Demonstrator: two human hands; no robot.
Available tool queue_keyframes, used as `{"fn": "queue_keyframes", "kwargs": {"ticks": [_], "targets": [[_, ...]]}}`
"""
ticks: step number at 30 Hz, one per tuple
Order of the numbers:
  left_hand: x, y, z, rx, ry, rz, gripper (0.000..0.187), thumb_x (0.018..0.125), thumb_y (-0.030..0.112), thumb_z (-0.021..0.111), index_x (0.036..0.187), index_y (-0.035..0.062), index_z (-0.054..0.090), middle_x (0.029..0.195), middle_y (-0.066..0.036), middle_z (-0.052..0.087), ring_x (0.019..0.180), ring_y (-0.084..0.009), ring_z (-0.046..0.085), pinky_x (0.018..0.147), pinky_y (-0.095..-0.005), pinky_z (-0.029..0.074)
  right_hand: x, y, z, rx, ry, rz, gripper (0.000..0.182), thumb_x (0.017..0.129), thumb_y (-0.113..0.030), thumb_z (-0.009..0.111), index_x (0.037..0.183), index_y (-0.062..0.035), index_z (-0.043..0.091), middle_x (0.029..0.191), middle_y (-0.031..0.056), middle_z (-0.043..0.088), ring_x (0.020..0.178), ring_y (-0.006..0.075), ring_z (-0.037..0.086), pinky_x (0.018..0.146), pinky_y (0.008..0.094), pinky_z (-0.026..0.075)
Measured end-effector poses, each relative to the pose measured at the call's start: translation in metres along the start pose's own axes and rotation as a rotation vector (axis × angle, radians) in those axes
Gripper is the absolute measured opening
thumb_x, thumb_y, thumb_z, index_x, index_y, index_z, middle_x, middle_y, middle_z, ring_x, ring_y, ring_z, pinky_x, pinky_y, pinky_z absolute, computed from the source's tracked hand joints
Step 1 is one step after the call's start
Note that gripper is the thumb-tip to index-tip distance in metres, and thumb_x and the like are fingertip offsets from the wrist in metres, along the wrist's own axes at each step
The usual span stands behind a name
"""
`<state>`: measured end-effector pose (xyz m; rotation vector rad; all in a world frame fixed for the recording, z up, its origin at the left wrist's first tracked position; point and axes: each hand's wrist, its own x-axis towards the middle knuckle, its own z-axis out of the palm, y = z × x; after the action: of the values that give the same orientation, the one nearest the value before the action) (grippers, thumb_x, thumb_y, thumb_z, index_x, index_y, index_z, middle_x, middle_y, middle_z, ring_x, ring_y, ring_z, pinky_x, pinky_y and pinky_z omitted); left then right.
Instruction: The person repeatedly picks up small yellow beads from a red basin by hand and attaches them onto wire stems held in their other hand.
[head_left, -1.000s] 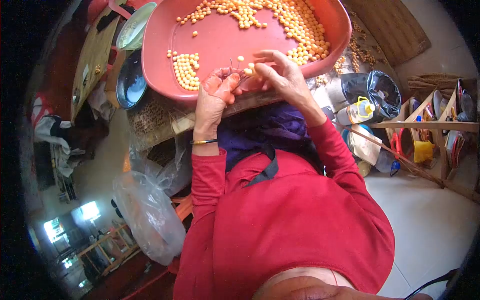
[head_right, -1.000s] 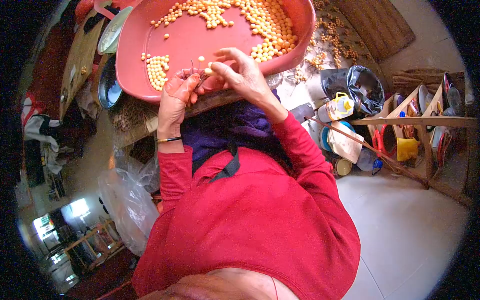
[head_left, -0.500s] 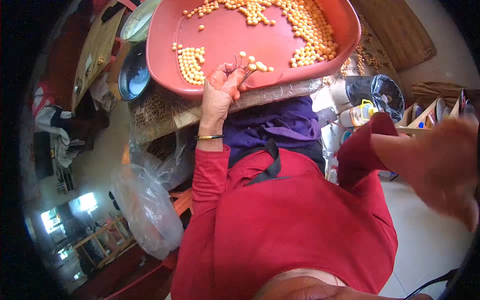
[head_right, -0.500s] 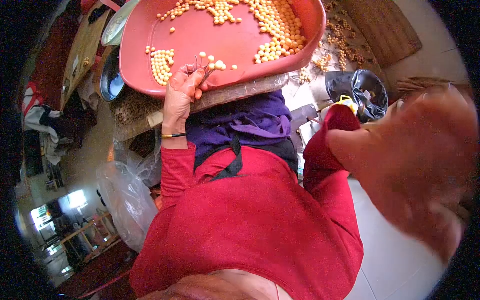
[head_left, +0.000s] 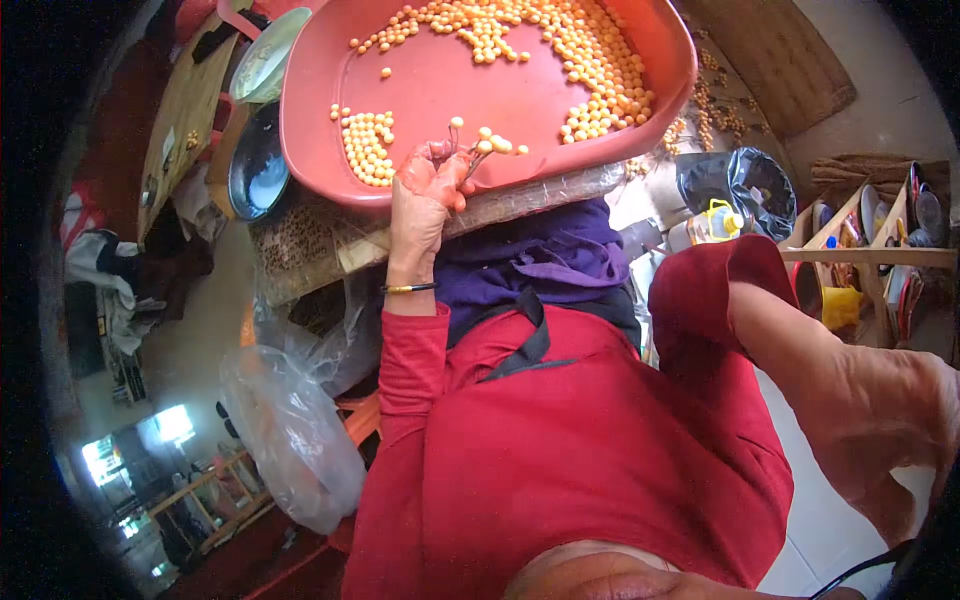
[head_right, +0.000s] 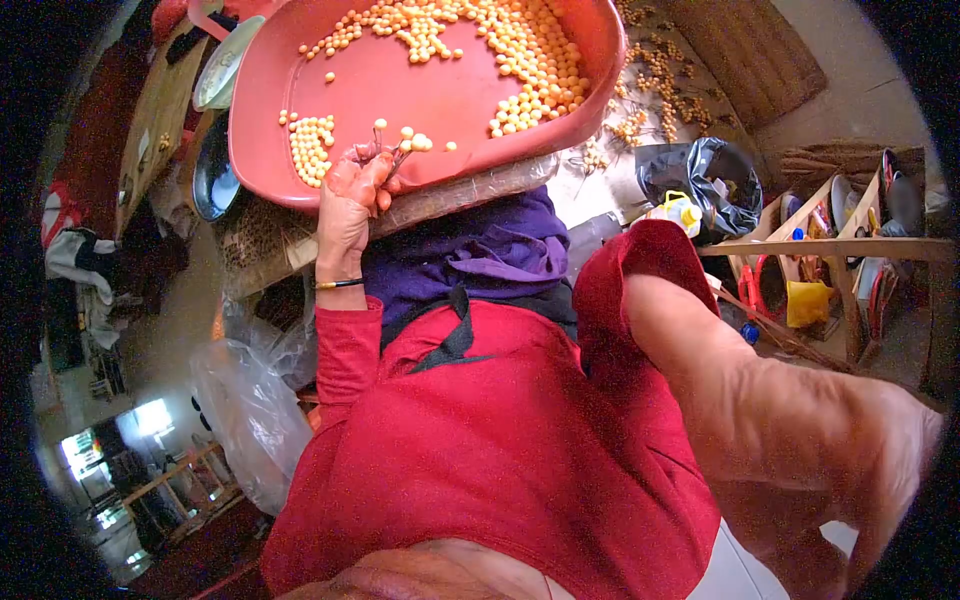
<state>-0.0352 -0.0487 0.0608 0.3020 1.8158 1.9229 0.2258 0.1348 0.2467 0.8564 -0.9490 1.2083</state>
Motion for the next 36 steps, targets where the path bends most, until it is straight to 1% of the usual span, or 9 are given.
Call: {"fn": "queue_keyframes", "kwargs": {"ticks": [2,8,12,18,21,24,27,31,36], "targets": [[-0.001,-0.003,-0.001,0.029,0.025,0.015,0.019,0.088,0.016,0.062,0.102,0.0039,0.058,0.066,-0.003,0.060,0.044,-0.0029,0.045,0.037,-0.0124,0.024,0.002,-0.003,0.000,-0.012,-0.007,-0.008,0.045,0.091,-0.025,0.053,0.127,0.0015,0.046,0.133,0.0162,0.046,0.120,0.0255,0.046,0.089,0.0367,0.044],[-0.002,0.000,0.001,0.039,0.019,0.017,0.019,0.088,0.017,0.062,0.102,0.0041,0.059,0.066,-0.002,0.061,0.044,-0.0027,0.045,0.037,-0.0128,0.025,0.005,-0.010,0.000,-0.025,-0.009,-0.045,0.043,0.092,-0.023,0.051,0.126,0.0020,0.047,0.132,0.0155,0.048,0.117,0.0247,0.049,0.094,0.0374,0.044],[-0.003,0.004,0.001,-0.022,-0.001,-0.030,0.017,0.088,0.007,0.062,0.102,0.0011,0.055,0.084,-0.006,0.062,0.056,-0.0052,0.053,0.041,-0.0131,0.036,0.005,-0.013,0.001,-0.007,-0.014,-0.051,0.041,0.093,-0.022,0.051,0.126,0.0024,0.048,0.131,0.0150,0.050,0.114,0.0242,0.051,0.096,0.0379,0.044],[-0.002,0.003,0.001,0.007,-0.013,-0.033,0.016,0.087,0.007,0.062,0.101,0.0011,0.055,0.084,-0.006,0.061,0.057,-0.0054,0.053,0.041,-0.0133,0.036,0.005,-0.020,0.004,0.039,-0.028,-0.052,0.039,0.094,-0.020,0.049,0.125,0.0029,0.049,0.129,0.0143,0.053,0.111,0.0234,0.055,0.100,0.0386,0.043],[-0.004,-0.002,0.003,0.030,0.015,0.003,0.018,0.088,0.015,0.062,0.101,0.0037,0.058,0.070,-0.002,0.060,0.047,-0.0031,0.047,0.039,-0.0128,0.027,0.003,-0.022,0.008,0.125,-0.048,-0.012,0.038,0.094,-0.019,0.048,0.125,0.0031,0.049,0.128,0.0139,0.054,0.109,0.0230,0.056,0.102,0.0389,0.043],[-0.002,-0.006,0.002,0.032,0.020,0.024,0.019,0.088,0.018,0.062,0.101,0.0046,0.059,0.066,-0.001,0.060,0.044,-0.0024,0.045,0.038,-0.0126,0.024,-0.003,-0.017,0.013,0.454,-0.127,0.204,0.037,0.094,-0.018,0.048,0.124,0.0034,0.050,0.127,0.0136,0.055,0.108,0.0226,0.058,0.104,0.0393,0.043],[0.000,-0.009,0.000,0.013,0.023,0.035,0.019,0.088,0.017,0.062,0.102,0.0047,0.060,0.065,-0.001,0.060,0.044,-0.0024,0.044,0.038,-0.0126,0.024,-0.020,0.017,0.037,-0.041,0.014,-0.372,0.034,0.095,-0.010,0.043,0.125,0.0047,0.049,0.131,0.0157,0.053,0.110,0.0231,0.057,0.105,0.0392,0.043],[0.001,-0.010,0.001,0.005,0.019,0.032,0.019,0.088,0.017,0.062,0.102,0.0047,0.060,0.066,-0.001,0.060,0.044,-0.0025,0.044,0.038,-0.0127,0.024,-0.020,-0.012,0.034,-0.042,0.031,-0.251,0.035,0.095,-0.008,0.042,0.127,0.0043,0.048,0.133,0.0159,0.051,0.114,0.0229,0.055,0.108,0.0392,0.039],[0.002,-0.013,0.000,-0.011,0.005,0.042,0.019,0.088,0.017,0.062,0.103,0.0046,0.060,0.066,-0.001,0.060,0.044,-0.0025,0.044,0.038,-0.0126,0.025,-0.020,-0.011,0.028,-0.151,0.034,-0.337,0.035,0.094,-0.008,0.044,0.126,0.0041,0.049,0.132,0.0160,0.052,0.114,0.0227,0.055,0.109,0.0391,0.039]]}}
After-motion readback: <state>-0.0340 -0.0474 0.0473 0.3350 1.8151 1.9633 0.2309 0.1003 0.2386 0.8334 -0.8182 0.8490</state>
